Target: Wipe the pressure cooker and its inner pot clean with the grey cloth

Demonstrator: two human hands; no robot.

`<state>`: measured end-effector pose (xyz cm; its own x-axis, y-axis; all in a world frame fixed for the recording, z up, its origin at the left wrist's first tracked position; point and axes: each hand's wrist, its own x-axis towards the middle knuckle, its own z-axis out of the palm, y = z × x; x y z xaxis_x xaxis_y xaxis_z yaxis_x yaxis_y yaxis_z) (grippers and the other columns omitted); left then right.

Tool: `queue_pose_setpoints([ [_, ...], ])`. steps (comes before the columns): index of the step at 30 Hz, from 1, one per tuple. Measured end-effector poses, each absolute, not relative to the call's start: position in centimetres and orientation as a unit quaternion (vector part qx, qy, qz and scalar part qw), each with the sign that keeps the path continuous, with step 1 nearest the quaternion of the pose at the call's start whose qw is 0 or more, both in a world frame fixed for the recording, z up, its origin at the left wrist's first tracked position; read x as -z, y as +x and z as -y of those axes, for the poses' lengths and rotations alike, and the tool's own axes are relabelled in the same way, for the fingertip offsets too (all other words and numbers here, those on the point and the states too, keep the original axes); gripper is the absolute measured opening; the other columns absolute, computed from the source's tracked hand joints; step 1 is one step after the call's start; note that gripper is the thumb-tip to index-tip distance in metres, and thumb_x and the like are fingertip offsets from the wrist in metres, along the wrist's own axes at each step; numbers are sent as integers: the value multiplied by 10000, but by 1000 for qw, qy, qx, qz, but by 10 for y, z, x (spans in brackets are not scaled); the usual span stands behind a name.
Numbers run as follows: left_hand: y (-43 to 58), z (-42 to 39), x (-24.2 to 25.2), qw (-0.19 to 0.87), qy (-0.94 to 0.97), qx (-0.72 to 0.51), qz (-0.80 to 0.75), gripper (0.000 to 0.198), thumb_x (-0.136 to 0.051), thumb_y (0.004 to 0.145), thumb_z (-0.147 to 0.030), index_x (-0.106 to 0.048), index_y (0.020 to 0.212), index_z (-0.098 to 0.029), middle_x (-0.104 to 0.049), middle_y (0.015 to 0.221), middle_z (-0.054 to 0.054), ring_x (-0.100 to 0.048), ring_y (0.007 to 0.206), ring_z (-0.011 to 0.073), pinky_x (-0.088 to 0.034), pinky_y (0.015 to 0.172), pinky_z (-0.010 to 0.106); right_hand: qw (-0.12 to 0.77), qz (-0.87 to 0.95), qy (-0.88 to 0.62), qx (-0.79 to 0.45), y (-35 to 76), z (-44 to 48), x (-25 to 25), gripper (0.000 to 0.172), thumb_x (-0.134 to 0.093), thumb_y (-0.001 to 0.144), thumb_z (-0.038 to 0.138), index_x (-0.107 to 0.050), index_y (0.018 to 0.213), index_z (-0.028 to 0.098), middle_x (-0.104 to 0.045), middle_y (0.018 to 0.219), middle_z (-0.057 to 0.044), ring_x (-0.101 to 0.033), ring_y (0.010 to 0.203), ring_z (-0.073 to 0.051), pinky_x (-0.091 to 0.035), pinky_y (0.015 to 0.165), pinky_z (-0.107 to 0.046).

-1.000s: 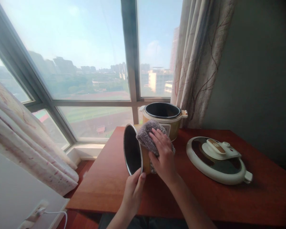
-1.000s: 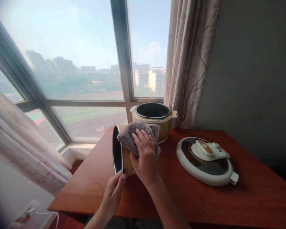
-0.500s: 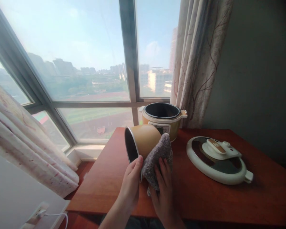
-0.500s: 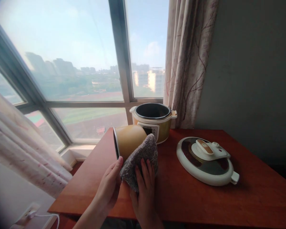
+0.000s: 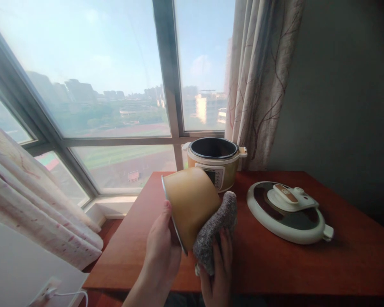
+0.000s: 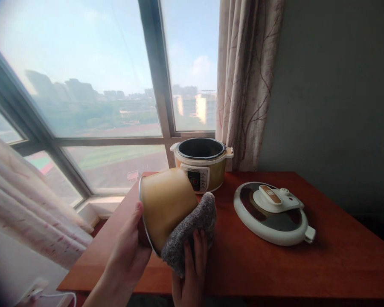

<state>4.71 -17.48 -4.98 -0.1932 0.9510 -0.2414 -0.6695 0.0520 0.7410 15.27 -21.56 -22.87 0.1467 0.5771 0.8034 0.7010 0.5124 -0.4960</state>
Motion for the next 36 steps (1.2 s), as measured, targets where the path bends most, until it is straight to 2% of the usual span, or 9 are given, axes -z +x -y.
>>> queue_pose_setpoints([
  [2,43,176,51,571,149,-702,-400,391,-484,1008,-316,-625,1342,-170,-778,1092,88,-749,974,226,-590,933,352,606,607,-514,0,149,213,218,621,-469,983,330,-300,1577,265,-303,1627,-131,-329,1473,-387,-453,1051,-646],
  [5,34,176,57,521,103,-745,-404,412,-374,1042,-234,-591,1392,-212,-789,1056,59,-753,944,177,-577,941,308,650,517,-545,-117,148,201,198,605,-446,1010,350,-280,1581,238,-367,1596,-142,-385,1454,-323,-433,1108,-547],
  [10,16,180,79,524,93,-745,-402,418,-404,1039,-232,-564,1425,-227,-786,1078,70,-756,953,177,-561,978,322,670,463,-523,-253,163,165,172,516,-483,991,420,-491,1467,222,-526,1489,-128,-490,1382,-275,-392,1149,-494],
  [16,-12,178,102,556,123,-730,-379,464,-475,1020,-295,-494,1482,-257,-755,1179,84,-724,1079,213,-540,1018,349,650,482,-487,-328,179,124,155,516,-554,918,431,-587,1388,220,-628,1384,-109,-557,1318,-266,-464,1084,-464],
  [21,-35,177,125,587,144,-705,-371,485,-484,1016,-316,-473,1495,-248,-762,1157,93,-738,1043,216,-564,977,344,607,473,-461,-441,189,94,139,468,-511,906,486,-659,1258,215,-725,1209,-88,-663,1165,-256,-538,971,-428],
  [25,-40,182,136,580,147,-703,-386,545,-654,917,-360,-549,1427,-201,-774,1110,113,-739,1034,278,-620,866,375,589,490,-468,-441,202,78,121,447,-569,853,477,-698,1155,174,-740,1165,-96,-664,1143,-277,-500,1004,-421],
  [30,-32,190,137,565,148,-702,-408,603,-896,624,-459,-727,1100,-130,-799,897,117,-745,964,363,-649,675,356,577,531,-468,-408,216,74,90,404,-583,858,458,-712,1120,178,-739,1156,-83,-647,1129,-297,-440,1053,-435],
  [33,-24,195,135,556,148,-700,-423,630,-939,517,-488,-739,989,-123,-795,840,109,-755,899,364,-639,600,328,581,586,-439,-356,213,82,68,384,-548,905,416,-686,1184,191,-712,1219,-78,-616,1182,-284,-409,1091,-431],
  [36,-13,198,134,540,137,-707,-435,656,-940,488,-521,-737,971,-126,-793,829,100,-758,861,349,-636,597,325,584,673,-369,-263,199,101,52,394,-500,963,350,-606,1317,216,-631,1366,-76,-535,1310,-257,-344,1162,-435],
])
